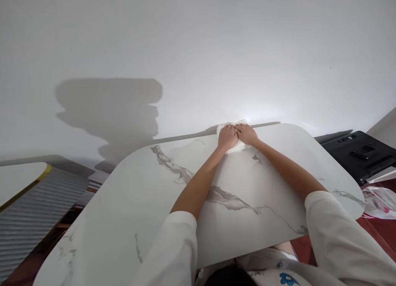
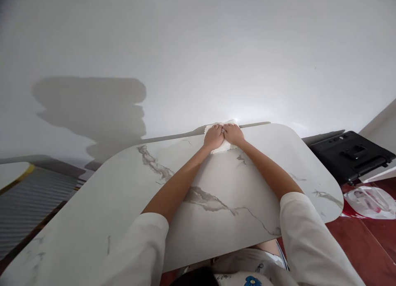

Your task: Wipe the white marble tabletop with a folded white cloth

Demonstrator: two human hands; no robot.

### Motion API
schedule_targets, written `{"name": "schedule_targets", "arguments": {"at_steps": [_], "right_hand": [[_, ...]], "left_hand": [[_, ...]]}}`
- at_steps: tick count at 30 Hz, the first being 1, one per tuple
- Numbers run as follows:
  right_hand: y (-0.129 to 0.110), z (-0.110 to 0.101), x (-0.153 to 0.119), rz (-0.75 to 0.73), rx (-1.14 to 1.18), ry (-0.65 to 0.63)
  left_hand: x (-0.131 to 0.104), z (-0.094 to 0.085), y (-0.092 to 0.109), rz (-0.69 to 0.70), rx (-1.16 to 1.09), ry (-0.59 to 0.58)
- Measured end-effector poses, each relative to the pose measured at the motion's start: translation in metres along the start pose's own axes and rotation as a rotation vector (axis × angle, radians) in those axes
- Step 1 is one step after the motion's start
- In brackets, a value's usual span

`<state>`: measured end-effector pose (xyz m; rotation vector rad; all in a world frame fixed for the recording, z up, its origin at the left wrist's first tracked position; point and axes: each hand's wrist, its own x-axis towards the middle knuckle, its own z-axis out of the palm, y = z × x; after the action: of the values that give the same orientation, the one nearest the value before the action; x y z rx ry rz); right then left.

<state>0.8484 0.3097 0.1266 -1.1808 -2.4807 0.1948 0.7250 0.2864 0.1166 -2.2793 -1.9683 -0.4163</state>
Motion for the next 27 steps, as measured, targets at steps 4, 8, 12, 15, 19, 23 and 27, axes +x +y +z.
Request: {"name": "schedule_targets", "arguments": {"at_steps": [4,8,12,15,19,23,27], "right_hand": [[0.008,-0.006,-0.013,0.05,-0.038,0.019],[0.003,-0.012,-0.032,0.095,-0.061,0.024],[-0.008,-0.02,-0.061,0.131,-0.072,0.007],[-0.022,-0.026,-0.089,0.14,-0.101,-0.018],[-0.049,-0.035,-0.132,0.15,-0.144,-0.041],[-0.073,-0.044,-0.173,0.129,-0.131,-0.055],[-0.092,-0.051,-0.206,0.119,-0.131,-0.035]], "left_hand": [[0.0,-0.001,0.019,0.004,-0.017,-0.013],[-0.011,-0.005,0.033,0.017,-0.03,-0.041],[-0.035,-0.014,0.048,0.049,-0.037,-0.069],[-0.063,-0.024,0.059,0.083,-0.062,-0.075],[-0.107,-0.041,0.073,0.12,-0.092,-0.102],[-0.151,-0.055,0.09,0.079,-0.087,-0.12],[-0.186,-0.066,0.103,0.082,-0.106,-0.125]]}}
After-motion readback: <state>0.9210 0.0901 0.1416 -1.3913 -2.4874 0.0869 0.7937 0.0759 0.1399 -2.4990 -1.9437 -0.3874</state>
